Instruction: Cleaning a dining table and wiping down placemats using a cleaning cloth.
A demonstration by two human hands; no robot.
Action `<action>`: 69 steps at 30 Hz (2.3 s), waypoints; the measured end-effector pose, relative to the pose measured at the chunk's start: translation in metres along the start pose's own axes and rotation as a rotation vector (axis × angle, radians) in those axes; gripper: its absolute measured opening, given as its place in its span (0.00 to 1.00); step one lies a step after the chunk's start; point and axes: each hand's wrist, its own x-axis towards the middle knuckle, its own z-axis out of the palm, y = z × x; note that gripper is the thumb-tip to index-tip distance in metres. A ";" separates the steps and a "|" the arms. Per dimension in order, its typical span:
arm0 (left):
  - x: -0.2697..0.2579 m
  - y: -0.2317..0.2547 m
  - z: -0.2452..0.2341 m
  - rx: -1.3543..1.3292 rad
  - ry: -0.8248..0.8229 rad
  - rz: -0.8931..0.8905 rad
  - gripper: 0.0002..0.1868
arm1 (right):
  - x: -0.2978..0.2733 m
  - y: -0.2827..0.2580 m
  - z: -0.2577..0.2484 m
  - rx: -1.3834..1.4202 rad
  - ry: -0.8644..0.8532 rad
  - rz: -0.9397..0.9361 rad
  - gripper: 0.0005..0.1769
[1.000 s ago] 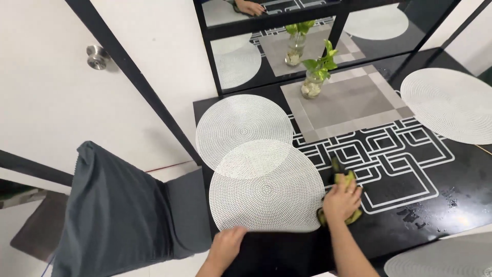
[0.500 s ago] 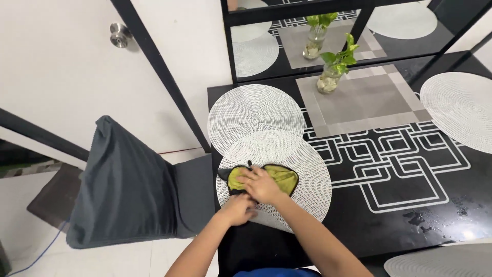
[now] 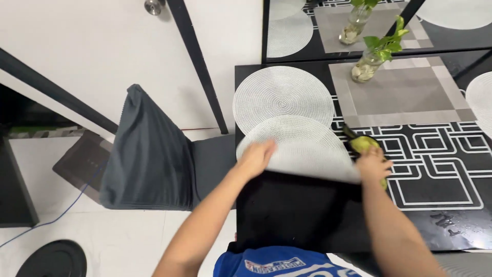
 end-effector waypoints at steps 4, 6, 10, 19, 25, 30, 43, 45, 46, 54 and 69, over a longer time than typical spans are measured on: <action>0.042 0.011 -0.123 -0.019 0.519 0.134 0.15 | -0.002 0.033 -0.007 0.043 -0.031 0.067 0.31; 0.036 0.001 -0.201 -0.007 0.649 0.049 0.16 | -0.007 0.040 -0.007 0.020 -0.033 0.065 0.31; -0.023 -0.077 -0.317 0.106 0.957 0.065 0.11 | -0.021 0.041 0.001 -0.037 0.024 0.055 0.31; -0.177 -0.420 -0.298 0.003 1.191 -0.741 0.11 | -0.033 0.028 0.004 -0.067 -0.002 0.163 0.32; -0.210 -0.447 -0.319 -0.397 1.293 -0.766 0.14 | -0.042 0.038 0.006 -0.091 -0.021 0.149 0.33; -0.193 -0.380 -0.323 0.650 1.023 -0.830 0.25 | -0.071 0.033 0.012 -0.190 0.254 0.023 0.34; -0.093 -0.247 -0.255 0.293 0.586 -0.754 0.25 | -0.086 0.001 0.030 -0.180 0.517 -0.055 0.23; -0.076 -0.240 -0.253 0.243 0.589 -0.778 0.25 | -0.075 -0.003 0.032 -0.158 0.546 -0.075 0.22; -0.068 -0.242 -0.250 0.236 0.582 -0.788 0.26 | -0.070 -0.002 0.032 -0.099 0.576 -0.114 0.22; 0.022 -0.126 -0.173 1.048 0.726 -0.542 0.47 | -0.034 -0.069 -0.020 0.830 0.384 -0.005 0.19; 0.108 -0.215 0.041 -0.192 0.251 -0.480 0.53 | 0.010 -0.458 0.001 -0.118 -0.376 -1.338 0.31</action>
